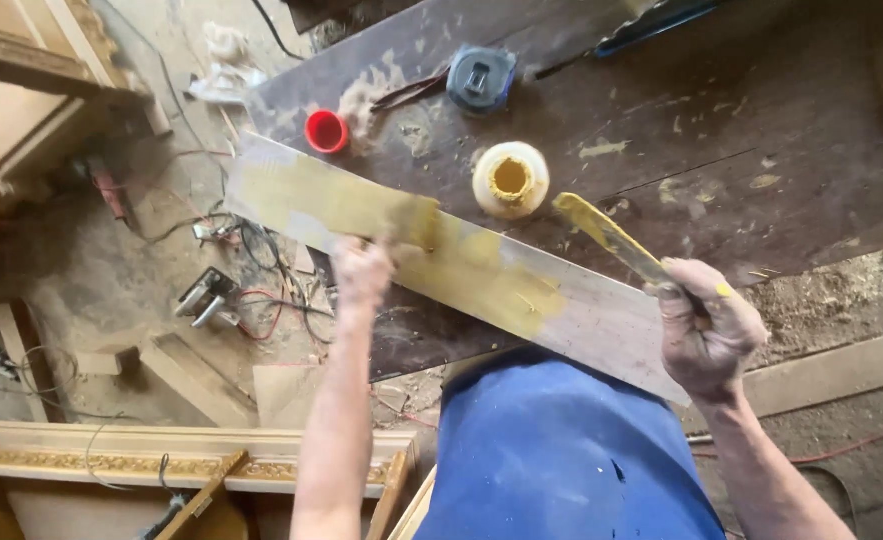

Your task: Applying and smoothing wood filler on a wooden plank using a spreader stick and a block

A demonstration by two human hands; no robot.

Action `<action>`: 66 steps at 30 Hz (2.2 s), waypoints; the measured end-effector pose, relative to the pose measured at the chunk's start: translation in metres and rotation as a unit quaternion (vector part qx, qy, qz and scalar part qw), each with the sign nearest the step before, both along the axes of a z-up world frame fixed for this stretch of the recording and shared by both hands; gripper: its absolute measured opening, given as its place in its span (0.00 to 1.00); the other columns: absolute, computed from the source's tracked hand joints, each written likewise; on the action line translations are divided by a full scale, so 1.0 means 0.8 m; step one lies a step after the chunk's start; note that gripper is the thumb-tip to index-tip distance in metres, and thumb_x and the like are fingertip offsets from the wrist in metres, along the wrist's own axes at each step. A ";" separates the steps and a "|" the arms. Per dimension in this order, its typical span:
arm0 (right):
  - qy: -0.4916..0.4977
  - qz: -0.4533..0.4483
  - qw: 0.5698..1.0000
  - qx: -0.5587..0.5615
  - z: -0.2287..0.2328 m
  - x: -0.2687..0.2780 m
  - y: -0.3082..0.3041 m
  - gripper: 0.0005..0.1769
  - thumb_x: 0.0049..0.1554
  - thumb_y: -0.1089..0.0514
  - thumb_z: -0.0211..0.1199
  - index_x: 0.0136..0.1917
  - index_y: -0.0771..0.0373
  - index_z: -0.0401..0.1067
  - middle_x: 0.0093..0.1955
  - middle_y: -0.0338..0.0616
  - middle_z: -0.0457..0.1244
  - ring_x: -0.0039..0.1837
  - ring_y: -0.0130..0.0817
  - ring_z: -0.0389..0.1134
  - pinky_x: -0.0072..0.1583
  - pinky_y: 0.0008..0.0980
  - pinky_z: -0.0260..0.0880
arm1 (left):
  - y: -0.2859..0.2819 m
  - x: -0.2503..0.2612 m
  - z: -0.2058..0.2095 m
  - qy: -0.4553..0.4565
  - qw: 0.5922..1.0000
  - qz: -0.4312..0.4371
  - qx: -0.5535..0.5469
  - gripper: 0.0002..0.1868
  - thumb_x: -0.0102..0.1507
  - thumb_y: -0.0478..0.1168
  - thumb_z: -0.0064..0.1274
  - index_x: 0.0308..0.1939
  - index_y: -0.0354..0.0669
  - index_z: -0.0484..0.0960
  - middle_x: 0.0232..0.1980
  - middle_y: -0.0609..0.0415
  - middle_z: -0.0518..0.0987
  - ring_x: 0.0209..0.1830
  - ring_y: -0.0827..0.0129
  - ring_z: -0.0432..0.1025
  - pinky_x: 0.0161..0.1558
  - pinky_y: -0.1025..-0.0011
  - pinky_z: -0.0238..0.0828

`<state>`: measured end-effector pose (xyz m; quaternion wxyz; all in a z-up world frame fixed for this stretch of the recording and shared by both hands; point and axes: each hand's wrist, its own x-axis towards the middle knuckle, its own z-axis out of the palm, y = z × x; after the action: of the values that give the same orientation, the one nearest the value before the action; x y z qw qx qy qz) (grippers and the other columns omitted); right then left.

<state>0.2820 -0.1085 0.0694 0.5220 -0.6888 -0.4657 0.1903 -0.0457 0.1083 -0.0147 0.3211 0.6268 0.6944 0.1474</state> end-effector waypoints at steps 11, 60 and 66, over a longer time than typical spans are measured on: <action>-0.179 0.136 0.974 0.004 0.045 -0.006 0.080 0.08 0.65 0.72 0.60 0.57 0.76 0.76 0.53 0.61 0.70 0.50 0.47 0.71 0.54 0.39 0.73 | -0.030 0.025 0.042 -0.187 0.963 -0.172 0.089 0.08 0.60 0.28 0.50 0.39 0.36 0.85 0.32 0.52 0.84 0.24 0.67 0.75 0.27 0.68 0.72; -0.206 0.268 0.939 -0.066 0.012 -0.002 0.174 0.04 0.59 0.73 0.58 0.47 0.70 0.72 0.46 0.50 0.58 0.44 0.50 0.67 0.46 0.41 0.71 | -0.171 -0.031 -0.006 -0.322 0.942 0.072 0.061 0.05 0.60 0.29 0.62 0.40 0.35 0.88 0.37 0.44 0.86 0.40 0.68 0.78 0.41 0.61 0.78; -0.169 0.213 0.961 -0.059 0.016 -0.001 0.153 0.04 0.58 0.69 0.60 0.44 0.64 0.73 0.47 0.47 0.59 0.45 0.48 0.68 0.47 0.38 0.72 | -0.168 -0.022 0.012 -0.301 0.947 0.089 0.074 0.03 0.60 0.31 0.65 0.37 0.36 0.88 0.31 0.46 0.85 0.32 0.72 0.75 0.34 0.63 0.76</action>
<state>0.2816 0.0143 0.0823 0.3417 -0.6256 -0.6707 0.2050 -0.0632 -0.0260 -0.0054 0.4534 0.5108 0.6058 0.4080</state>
